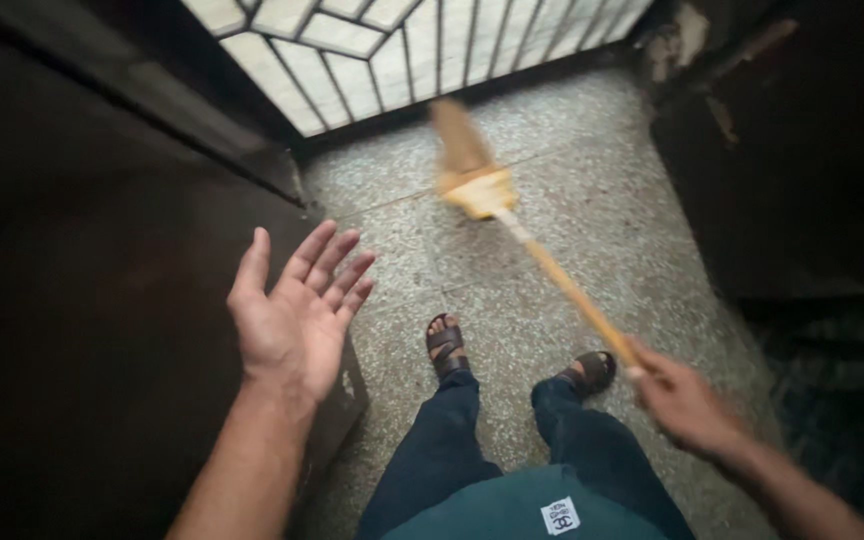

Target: The person sweeps the tiled floor using a broom, pushing debris across the doorway area and near a cabinet.

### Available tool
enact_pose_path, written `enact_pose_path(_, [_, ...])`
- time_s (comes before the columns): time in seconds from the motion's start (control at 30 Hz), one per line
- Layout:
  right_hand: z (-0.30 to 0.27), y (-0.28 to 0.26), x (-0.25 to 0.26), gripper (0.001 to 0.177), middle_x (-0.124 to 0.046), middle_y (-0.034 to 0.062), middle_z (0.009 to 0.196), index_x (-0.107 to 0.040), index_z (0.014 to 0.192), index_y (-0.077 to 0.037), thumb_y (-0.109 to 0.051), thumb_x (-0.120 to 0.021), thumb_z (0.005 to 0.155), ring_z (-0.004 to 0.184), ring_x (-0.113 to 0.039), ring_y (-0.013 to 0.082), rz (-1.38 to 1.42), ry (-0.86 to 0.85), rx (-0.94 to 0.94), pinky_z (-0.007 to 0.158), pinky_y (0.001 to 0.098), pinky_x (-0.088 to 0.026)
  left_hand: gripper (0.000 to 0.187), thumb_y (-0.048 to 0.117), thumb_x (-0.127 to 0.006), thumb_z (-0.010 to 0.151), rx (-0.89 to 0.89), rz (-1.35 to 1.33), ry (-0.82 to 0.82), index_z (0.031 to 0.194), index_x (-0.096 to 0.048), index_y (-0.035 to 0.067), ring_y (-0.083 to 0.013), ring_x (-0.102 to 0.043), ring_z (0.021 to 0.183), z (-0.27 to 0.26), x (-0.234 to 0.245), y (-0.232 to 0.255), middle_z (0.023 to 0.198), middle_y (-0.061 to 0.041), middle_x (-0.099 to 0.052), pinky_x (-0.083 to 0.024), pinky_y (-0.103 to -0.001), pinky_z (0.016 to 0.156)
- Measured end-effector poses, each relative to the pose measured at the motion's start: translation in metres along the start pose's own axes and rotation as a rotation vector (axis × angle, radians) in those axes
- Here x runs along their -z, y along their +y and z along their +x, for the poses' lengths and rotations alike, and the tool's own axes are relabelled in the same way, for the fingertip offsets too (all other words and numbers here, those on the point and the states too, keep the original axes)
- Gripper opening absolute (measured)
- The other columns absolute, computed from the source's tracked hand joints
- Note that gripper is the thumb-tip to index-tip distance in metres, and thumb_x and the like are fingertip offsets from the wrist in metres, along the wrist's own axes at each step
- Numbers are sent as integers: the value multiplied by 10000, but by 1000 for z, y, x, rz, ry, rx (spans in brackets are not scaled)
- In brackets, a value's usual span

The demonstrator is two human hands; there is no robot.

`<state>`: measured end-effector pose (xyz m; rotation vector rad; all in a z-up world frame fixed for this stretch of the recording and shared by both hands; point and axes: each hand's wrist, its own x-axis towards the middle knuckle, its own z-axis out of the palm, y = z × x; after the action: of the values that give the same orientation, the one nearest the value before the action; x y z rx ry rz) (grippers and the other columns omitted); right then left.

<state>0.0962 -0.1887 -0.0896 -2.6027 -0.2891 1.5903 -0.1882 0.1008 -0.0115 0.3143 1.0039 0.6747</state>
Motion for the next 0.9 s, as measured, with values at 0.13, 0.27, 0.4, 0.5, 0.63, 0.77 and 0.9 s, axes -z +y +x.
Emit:
enact_pose_path(0.13, [21, 44, 22, 570, -580, 76, 808, -413, 1602, -350, -235, -517, 1054, 575, -476, 165, 247, 124, -111, 466, 318, -420, 830, 619, -419, 916, 47, 45, -25, 1449, -495, -12, -311, -591, 1232, 3, -9, -10, 1366, -171, -602, -443, -419, 1074])
enact_pose_path(0.27, [65, 86, 34, 476, -537, 102, 714, -499, 1534, -261, -158, -478, 1070, 523, -463, 189, 233, 185, -218, 450, 341, -386, 842, 626, -423, 915, 72, 87, -79, 1463, -487, -11, -310, -583, 1230, 10, -17, -13, 1363, -169, -596, -443, -421, 1071])
enact_pose_path(0.4, [81, 107, 28, 273, -484, 49, 684, -578, 1296, -58, -127, -464, 1058, 475, -401, 155, 534, 63, -202, 405, 331, -317, 842, 625, -426, 914, 66, 139, -108, 1465, -488, -9, -305, -591, 1247, 18, -16, -12, 1370, -171, -608, -445, -413, 1069])
enact_pose_path(0.5, [59, 70, 6, 282, -535, 52, 681, -614, 1274, -66, -99, -478, 1030, 482, -465, 149, 472, 50, -227, 413, 319, -365, 835, 627, -436, 911, 95, 104, -114, 1449, -502, -8, -314, -597, 1221, 20, -16, -11, 1342, -168, -614, -453, -420, 1055])
enact_pose_path(0.63, [20, 11, -43, 471, -586, 78, 695, -515, 1506, -220, -181, -458, 1040, 512, -491, 176, 215, 74, -151, 445, 350, -390, 821, 621, -453, 910, 113, 89, -110, 1443, -504, -2, -311, -599, 1218, 17, -6, -9, 1328, -157, -609, -451, -421, 1058])
enact_pose_path(0.77, [33, -32, -87, 534, -716, 107, 809, -529, 1507, -241, -190, -514, 975, 631, -672, 214, 1, 106, 93, 618, 382, -532, 823, 621, -458, 911, 99, 128, -96, 1444, -506, -4, -308, -595, 1215, 14, 5, -3, 1332, -157, -606, -447, -414, 1053])
enact_pose_path(0.9, [39, -73, -108, 492, -732, 149, 844, -554, 1473, -205, -239, -519, 983, 687, -691, 235, -50, -2, 264, 692, 409, -552, 825, 619, -448, 906, 69, 180, -59, 1434, -514, -11, -316, -598, 1221, 14, 9, 7, 1355, -184, -620, -457, -417, 1059])
